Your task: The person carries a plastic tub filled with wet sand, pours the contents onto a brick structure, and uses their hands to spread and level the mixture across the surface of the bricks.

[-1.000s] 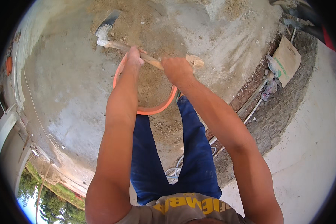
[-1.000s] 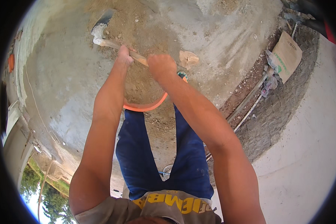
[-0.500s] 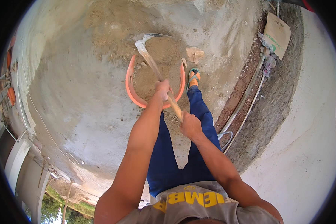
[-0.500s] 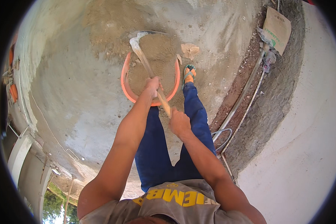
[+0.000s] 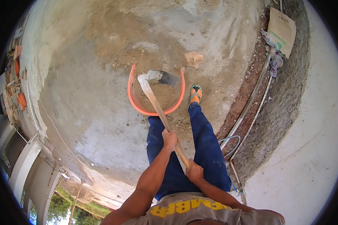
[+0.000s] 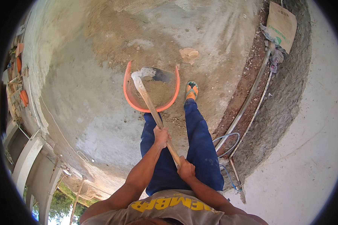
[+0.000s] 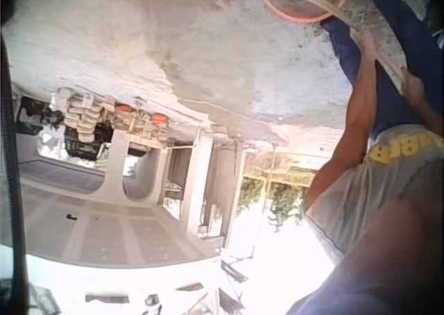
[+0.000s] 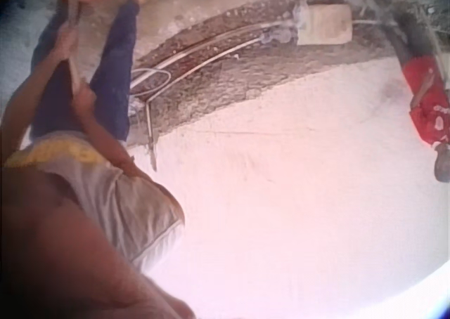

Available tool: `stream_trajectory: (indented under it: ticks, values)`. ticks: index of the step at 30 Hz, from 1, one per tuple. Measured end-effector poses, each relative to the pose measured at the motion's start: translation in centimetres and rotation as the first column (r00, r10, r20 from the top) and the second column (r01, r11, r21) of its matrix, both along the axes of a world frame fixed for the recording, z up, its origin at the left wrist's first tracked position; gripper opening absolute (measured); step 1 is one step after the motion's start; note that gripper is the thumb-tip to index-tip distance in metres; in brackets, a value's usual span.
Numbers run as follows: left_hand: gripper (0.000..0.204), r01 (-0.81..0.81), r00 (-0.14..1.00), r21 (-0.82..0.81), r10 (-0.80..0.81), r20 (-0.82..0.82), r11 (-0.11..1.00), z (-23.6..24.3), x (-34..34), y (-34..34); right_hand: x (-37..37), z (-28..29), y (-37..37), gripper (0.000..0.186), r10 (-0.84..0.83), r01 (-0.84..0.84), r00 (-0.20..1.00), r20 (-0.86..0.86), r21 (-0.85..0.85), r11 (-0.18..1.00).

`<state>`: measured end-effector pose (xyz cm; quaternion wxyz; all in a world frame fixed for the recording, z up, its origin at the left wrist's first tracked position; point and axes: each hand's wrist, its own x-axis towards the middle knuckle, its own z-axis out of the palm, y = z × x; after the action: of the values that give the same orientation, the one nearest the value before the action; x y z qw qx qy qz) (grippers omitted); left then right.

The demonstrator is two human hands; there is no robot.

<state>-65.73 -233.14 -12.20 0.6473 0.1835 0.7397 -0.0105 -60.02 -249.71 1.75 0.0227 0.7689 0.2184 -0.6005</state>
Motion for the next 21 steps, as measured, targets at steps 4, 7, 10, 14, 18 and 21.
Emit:
stream_trajectory:
  ticks: [4,7,10,14,18,21]
  values:
    - [0.028,0.060,0.972,0.005,-0.060,0.229,0.998,-3.1,10.2,5.6,7.8,-2.3,5.4,0.033,-0.177,0.165,0.978,0.106,0.115,0.980]
    - [0.032,0.125,0.876,0.112,-0.162,0.453,0.986,-5.0,16.7,10.7,15.7,-3.4,11.2,0.035,-0.299,0.253,0.947,0.117,0.304,0.919]
    - [0.034,0.199,0.877,0.198,-0.264,0.402,0.960,-9.0,16.6,13.0,26.1,-4.4,16.3,0.029,-0.254,0.171,0.949,0.186,0.372,0.912]
    - [0.031,0.491,0.851,0.392,-0.524,-0.026,0.778,-18.0,6.1,14.8,37.9,-3.9,18.8,0.036,-0.496,0.498,0.867,-0.050,0.061,0.865]
    - [0.019,0.804,0.585,0.333,-0.557,-0.589,0.493,-24.6,-8.2,18.8,41.9,-6.6,14.8,0.063,-0.704,0.753,0.649,-0.289,0.114,0.648]
    - [0.024,0.858,0.434,0.161,-0.522,-0.734,0.488,-27.6,-14.4,22.6,38.4,-13.8,12.5,0.076,-0.793,0.956,0.291,-0.535,0.126,0.265]
